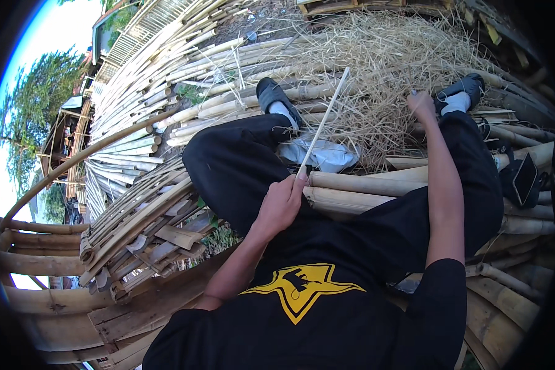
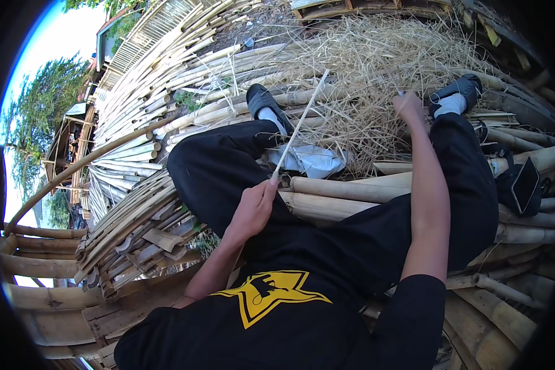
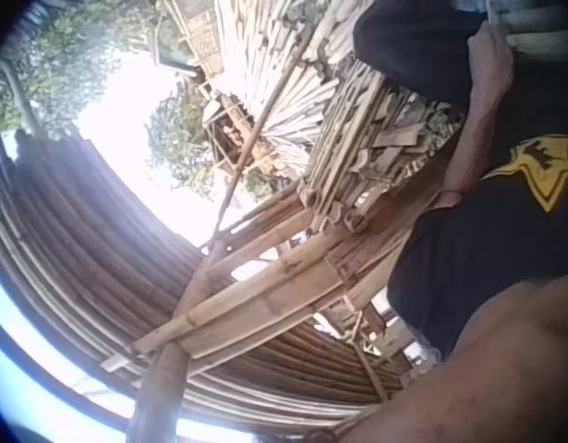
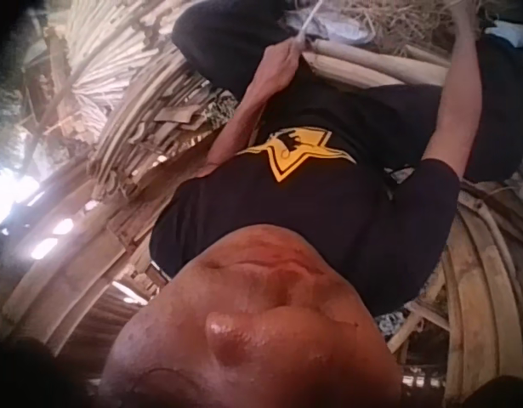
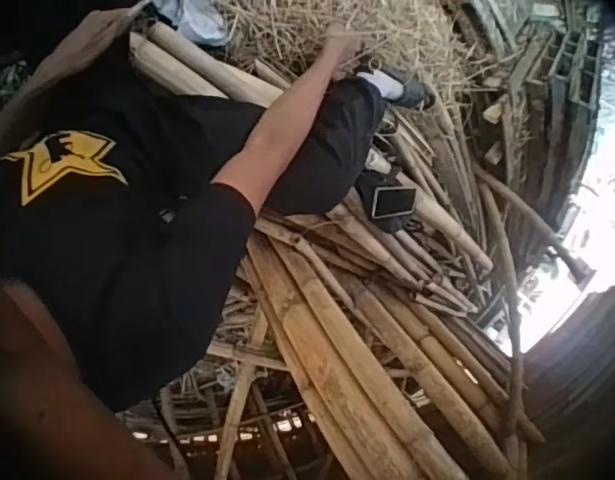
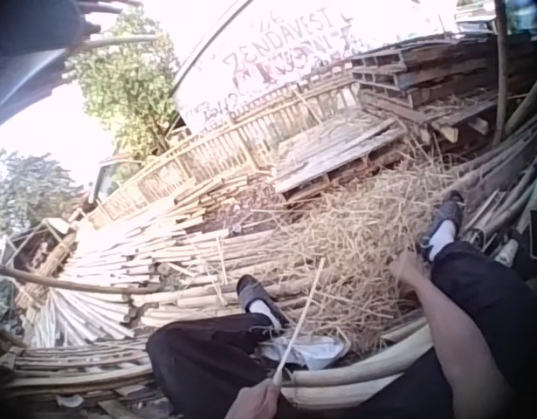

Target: The person scrapes and shapes thin bamboo sticks using a knife.

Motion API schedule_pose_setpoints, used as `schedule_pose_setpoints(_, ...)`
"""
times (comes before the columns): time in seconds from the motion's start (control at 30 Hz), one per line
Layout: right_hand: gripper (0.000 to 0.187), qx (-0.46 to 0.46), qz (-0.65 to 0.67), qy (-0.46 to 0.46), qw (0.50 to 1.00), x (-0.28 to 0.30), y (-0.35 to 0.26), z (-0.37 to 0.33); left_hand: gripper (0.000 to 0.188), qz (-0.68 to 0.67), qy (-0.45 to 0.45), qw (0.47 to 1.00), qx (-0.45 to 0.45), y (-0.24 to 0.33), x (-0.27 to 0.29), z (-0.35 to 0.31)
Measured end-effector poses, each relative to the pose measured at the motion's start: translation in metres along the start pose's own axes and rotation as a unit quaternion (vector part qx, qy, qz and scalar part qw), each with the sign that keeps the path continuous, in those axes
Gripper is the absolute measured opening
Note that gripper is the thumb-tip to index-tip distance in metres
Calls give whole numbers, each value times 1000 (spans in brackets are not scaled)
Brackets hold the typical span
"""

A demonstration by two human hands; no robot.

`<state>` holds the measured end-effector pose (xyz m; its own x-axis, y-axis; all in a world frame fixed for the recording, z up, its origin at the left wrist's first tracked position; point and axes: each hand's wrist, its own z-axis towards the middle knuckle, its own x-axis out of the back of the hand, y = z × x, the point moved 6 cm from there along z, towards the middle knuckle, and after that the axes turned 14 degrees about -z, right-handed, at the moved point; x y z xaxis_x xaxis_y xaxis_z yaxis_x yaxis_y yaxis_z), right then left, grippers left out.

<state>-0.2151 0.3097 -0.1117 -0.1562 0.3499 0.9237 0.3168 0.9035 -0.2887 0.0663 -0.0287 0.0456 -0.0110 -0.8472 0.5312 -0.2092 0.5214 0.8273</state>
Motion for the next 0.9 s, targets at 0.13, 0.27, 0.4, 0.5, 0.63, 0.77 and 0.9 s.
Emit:
schedule_pose_setpoints(0.13,48,117,83,-36,989,9,-85,-48,42,4,-2,1000,-27,-8,2,6)
schedule_pose_setpoints(0.27,54,122,304,-210,921,14,-128,-100,43,-38,-1,999,-4,-9,2,4)
schedule_pose_setpoints(0.4,38,158,454,-279,831,17,-152,-123,41,-27,-24,999,-10,-8,-6,5)
schedule_pose_setpoints(0.5,29,162,488,-258,818,19,-152,-120,42,-65,-80,993,58,-4,-8,7)
schedule_pose_setpoints(0.63,27,160,493,-210,829,32,-152,-125,38,-187,-123,972,71,-6,-14,27)
schedule_pose_setpoints(0.77,26,176,498,-199,825,41,-161,-140,37,-361,-109,919,116,4,-26,52)
schedule_pose_setpoints(0.9,33,168,466,-189,848,50,-155,-146,33,-392,-161,900,103,10,-36,65)
